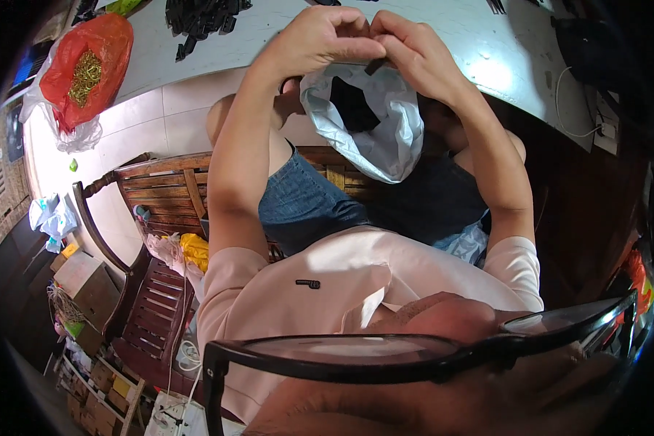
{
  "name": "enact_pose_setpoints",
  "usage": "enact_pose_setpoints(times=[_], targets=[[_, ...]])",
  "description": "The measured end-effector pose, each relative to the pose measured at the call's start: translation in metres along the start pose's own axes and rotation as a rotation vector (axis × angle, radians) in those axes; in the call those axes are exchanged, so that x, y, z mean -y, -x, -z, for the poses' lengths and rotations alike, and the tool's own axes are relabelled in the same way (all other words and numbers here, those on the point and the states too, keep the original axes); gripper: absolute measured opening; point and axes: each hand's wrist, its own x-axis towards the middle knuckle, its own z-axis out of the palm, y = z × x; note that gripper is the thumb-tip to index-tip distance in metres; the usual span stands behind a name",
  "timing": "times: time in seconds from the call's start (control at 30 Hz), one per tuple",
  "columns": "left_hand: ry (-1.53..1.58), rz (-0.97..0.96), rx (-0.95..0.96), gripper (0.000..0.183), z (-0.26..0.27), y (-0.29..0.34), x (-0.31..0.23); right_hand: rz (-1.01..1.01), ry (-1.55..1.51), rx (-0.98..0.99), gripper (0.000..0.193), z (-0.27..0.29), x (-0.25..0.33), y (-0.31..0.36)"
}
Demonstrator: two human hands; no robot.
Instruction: The person picks up plastic components from the table, assembles them together by hand, and places the assembled parts into a plastic bag.
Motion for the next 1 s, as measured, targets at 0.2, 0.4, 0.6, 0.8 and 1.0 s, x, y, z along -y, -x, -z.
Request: enact_pose_setpoints(times=[0.2, 0.4, 0.6, 0.8, 1.0], targets=[[-0.331, -0.503, -0.560, 0.026, -0.019, -0.020, 0.000, 0.059, 0.521, 0.354, 0.033, 0.010, 0.016, 0.008], [-0.680, -0.305, -0.620, 0.022, -0.037, -0.032, -0.015, -0.102, 0.783, -0.366, 0.027, 0.064, -0.023, -0.007], [-0.838, -0.228, -0.610, 0.014, -0.034, -0.024, -0.001, -0.306, 0.950, -0.763, 0.027, 0.103, -0.048, -0.025], [-0.701, -0.164, -0.588, 0.015, -0.033, -0.013, -0.014, -0.448, 0.943, -0.622, 0.038, 0.115, -0.068, -0.025], [-0.699, -0.075, -0.537, 0.014, -0.025, -0.006, -0.016, -0.339, -0.016, -0.515, 0.035, 0.090, -0.018, -0.018]])
